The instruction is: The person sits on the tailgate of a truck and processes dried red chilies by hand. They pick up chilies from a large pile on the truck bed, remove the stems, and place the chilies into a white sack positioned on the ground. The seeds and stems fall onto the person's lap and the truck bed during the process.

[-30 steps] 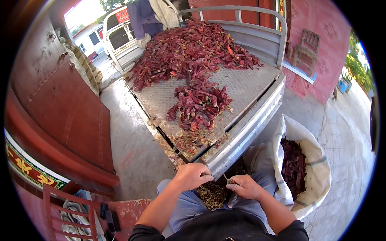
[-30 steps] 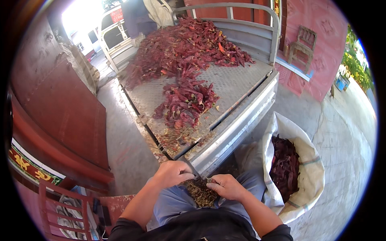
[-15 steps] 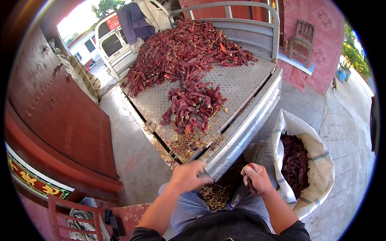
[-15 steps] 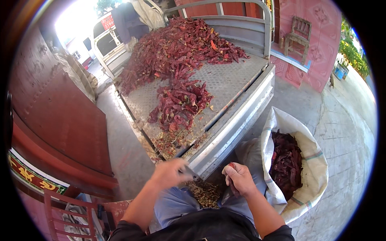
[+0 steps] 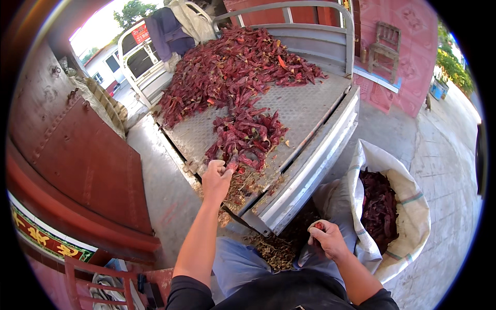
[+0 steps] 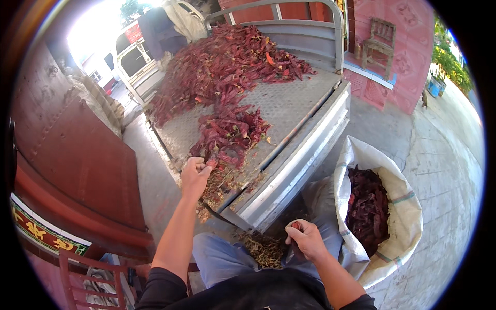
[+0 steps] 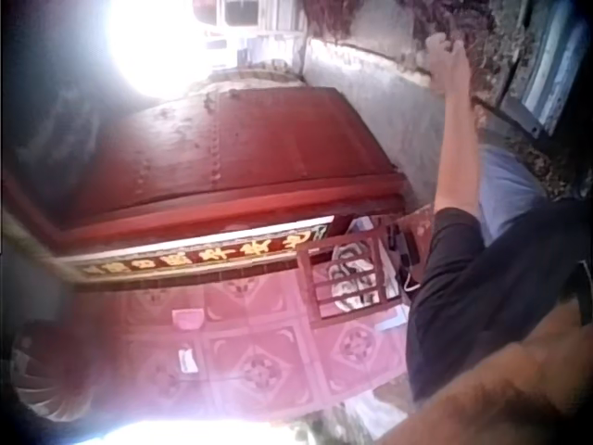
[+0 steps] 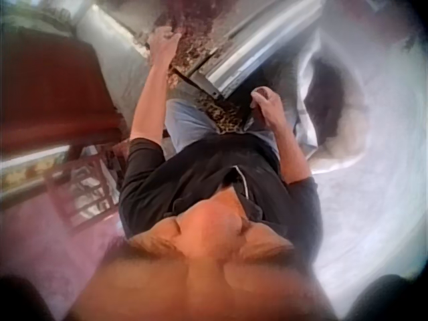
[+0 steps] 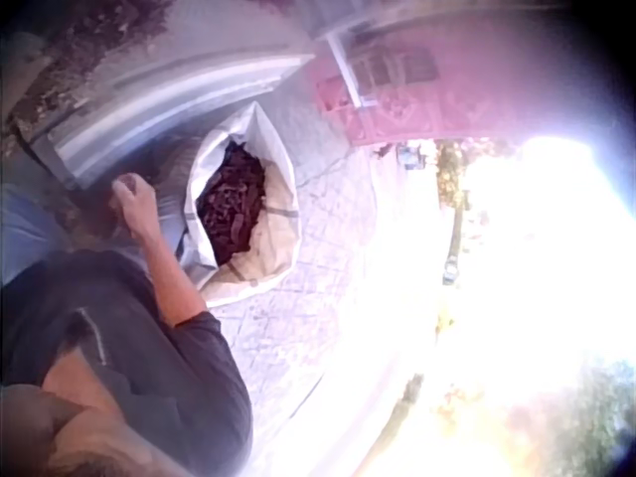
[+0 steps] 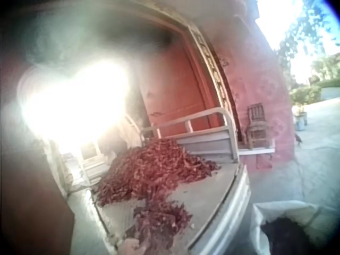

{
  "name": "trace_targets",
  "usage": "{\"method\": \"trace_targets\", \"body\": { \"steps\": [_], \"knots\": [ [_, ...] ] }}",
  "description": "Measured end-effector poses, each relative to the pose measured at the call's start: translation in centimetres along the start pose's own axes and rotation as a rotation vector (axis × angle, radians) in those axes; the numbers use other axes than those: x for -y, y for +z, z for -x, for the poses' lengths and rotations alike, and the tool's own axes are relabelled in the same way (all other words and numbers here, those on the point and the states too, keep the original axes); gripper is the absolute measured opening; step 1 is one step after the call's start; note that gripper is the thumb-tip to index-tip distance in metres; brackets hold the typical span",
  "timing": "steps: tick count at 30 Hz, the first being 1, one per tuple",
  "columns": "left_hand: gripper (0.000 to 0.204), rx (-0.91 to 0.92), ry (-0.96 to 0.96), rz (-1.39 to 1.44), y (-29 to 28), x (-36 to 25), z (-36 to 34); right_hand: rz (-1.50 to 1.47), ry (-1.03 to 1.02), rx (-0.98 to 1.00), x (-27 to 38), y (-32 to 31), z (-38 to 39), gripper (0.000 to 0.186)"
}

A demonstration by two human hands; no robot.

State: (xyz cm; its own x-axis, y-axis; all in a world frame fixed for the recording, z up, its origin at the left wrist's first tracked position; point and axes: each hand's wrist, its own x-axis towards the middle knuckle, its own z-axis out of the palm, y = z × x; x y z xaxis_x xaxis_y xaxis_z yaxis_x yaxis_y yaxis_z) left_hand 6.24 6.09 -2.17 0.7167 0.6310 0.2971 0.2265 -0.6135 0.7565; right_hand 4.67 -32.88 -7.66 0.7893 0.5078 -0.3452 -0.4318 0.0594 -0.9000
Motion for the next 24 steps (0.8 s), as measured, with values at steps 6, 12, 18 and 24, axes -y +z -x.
{"method": "trace_targets", "body": {
  "steps": [6,12,18,24],
  "knots": [
    [0.022,-0.016,-0.021,0.320,-1.6,-0.2,4.4,0.008,-0.013,0.041,0.9,3.7,-2.7,0.016],
    [0.019,0.359,0.015,0.486,1.1,-3.2,13.3,-0.217,0.014,0.152,3.5,8.1,-5.3,0.021],
    [0.030,0.065,0.171,-0.020,1.6,-3.8,6.3,-0.250,-0.028,0.121,3.1,4.8,-5.6,0.015],
    [0.035,0.205,-0.046,-0.494,1.0,-3.0,1.3,-0.263,-0.051,0.109,2.8,3.5,-4.2,0.024]
  ]
}}
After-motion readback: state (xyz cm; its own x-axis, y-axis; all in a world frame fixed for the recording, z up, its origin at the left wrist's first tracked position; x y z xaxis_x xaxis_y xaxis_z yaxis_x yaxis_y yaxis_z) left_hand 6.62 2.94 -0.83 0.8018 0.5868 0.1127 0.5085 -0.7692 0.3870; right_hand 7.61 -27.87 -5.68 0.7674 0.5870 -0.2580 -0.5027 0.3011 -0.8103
